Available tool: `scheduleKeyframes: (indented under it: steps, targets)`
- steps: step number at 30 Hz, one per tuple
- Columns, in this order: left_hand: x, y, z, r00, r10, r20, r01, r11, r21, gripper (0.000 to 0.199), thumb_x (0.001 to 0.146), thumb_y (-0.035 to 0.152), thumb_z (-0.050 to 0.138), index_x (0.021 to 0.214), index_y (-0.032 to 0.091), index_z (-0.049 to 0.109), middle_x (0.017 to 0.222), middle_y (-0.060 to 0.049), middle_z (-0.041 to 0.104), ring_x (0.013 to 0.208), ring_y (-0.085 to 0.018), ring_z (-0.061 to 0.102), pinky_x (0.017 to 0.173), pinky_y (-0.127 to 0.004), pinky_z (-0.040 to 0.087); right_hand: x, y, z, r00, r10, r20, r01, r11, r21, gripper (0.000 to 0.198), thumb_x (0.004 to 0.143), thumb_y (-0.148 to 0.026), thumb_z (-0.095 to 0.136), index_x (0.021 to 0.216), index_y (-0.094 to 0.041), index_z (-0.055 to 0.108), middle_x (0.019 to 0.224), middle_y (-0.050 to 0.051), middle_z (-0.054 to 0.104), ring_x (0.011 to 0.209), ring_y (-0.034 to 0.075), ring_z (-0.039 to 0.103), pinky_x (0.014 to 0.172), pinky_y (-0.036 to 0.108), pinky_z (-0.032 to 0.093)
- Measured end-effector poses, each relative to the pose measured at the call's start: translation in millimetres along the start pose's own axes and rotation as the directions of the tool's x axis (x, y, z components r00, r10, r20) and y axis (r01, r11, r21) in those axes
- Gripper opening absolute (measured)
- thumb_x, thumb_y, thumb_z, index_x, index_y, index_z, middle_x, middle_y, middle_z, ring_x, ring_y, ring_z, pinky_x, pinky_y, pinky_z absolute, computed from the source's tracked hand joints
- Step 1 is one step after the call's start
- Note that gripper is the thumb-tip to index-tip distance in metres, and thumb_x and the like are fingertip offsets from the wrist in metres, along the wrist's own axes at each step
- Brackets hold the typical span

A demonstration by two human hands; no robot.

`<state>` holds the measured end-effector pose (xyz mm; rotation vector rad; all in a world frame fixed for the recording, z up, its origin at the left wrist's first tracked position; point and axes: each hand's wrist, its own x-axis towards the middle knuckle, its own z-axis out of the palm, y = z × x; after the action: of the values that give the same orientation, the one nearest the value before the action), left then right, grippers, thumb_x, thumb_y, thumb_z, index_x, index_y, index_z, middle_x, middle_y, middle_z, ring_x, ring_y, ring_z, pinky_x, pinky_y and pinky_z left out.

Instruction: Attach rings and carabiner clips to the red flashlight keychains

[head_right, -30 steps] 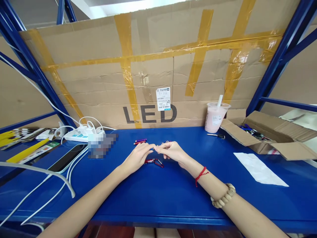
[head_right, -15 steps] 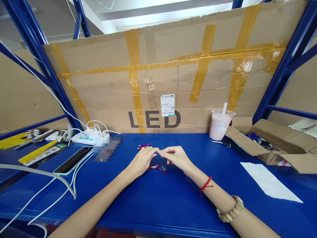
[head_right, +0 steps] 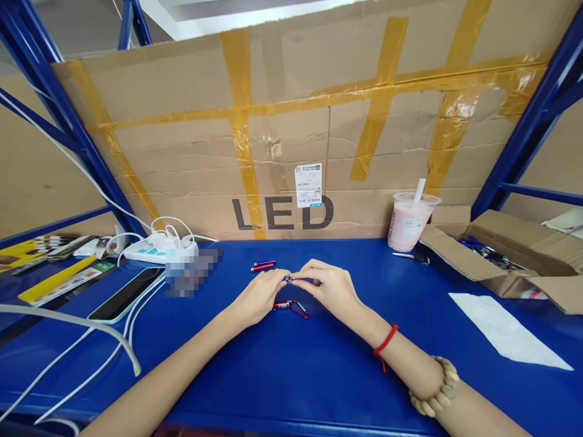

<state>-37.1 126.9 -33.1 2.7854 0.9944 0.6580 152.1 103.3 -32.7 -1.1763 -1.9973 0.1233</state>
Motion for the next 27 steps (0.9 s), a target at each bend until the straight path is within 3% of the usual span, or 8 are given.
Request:
scheduleKeyframes:
  steps: [8, 14, 17, 21, 27]
  targets:
    - [-1.2, 4.5, 0.0, 0.996, -0.002, 0.084, -0.002, 0.999, 0.046, 0.023, 0.091, 0.015, 0.026, 0.105, 0.014, 0.045, 0.103, -0.005, 0.054, 0.089, -0.017, 0.048, 0.076, -0.031, 0.036, -2.2, 3.5, -2.1, 0.985, -0.173, -0.022, 0.168, 0.974, -0.153, 0.027, 0.083, -0.042, 0.049, 0.084, -0.025, 0.070, 0.085, -0.001, 0.062, 0.075, 0.006, 0.057, 0.061, 0.015, 0.039]
    - [-3.2, 7.3, -2.9, 0.992, 0.006, 0.123, -0.008, 1.000, 0.010, 0.020, 0.090, 0.013, 0.028, 0.100, 0.016, 0.045, 0.099, -0.004, 0.055, 0.086, -0.017, 0.049, 0.073, -0.030, 0.035, -0.7, 1.8, -3.6, 0.984, -0.175, 0.013, 0.175, 0.983, -0.055, 0.027, 0.084, -0.041, 0.049, 0.080, -0.025, 0.070, 0.083, 0.000, 0.062, 0.074, 0.007, 0.057, 0.061, 0.016, 0.040]
    - [-4.5, 8.2, -4.0, 0.990, -0.014, 0.139, 0.013, 1.000, 0.008, 0.016, 0.089, 0.013, 0.030, 0.098, 0.017, 0.043, 0.095, -0.003, 0.056, 0.084, -0.017, 0.050, 0.072, -0.030, 0.034, -1.2, 2.1, -2.0, 0.991, -0.136, 0.007, 0.136, 0.990, 0.047, 0.027, 0.083, -0.040, 0.050, 0.077, -0.023, 0.070, 0.082, 0.001, 0.061, 0.071, 0.008, 0.056, 0.061, 0.017, 0.042]
    - [-6.8, 11.5, -7.0, 0.990, -0.034, 0.140, 0.040, 0.998, -0.044, 0.015, 0.089, 0.015, 0.030, 0.100, 0.016, 0.040, 0.096, -0.005, 0.056, 0.083, -0.017, 0.052, 0.073, -0.029, 0.036, -3.3, 5.6, 2.6, 0.999, -0.013, 0.049, 0.003, 0.982, 0.190, 0.028, 0.080, -0.044, 0.053, 0.078, -0.022, 0.069, 0.084, 0.003, 0.060, 0.060, 0.007, 0.052, 0.049, 0.017, 0.041]
    - [-10.4, 19.0, -6.8, 0.991, -0.059, 0.121, 0.099, 0.932, -0.350, 0.014, 0.090, 0.017, 0.028, 0.100, 0.017, 0.037, 0.101, -0.007, 0.054, 0.088, -0.014, 0.052, 0.071, -0.024, 0.042, -3.7, -2.0, -0.3, 0.992, 0.122, 0.044, -0.129, 0.957, 0.260, 0.030, 0.075, -0.047, 0.057, 0.072, -0.019, 0.069, 0.082, 0.003, 0.060, 0.050, 0.005, 0.048, 0.046, 0.018, 0.038]
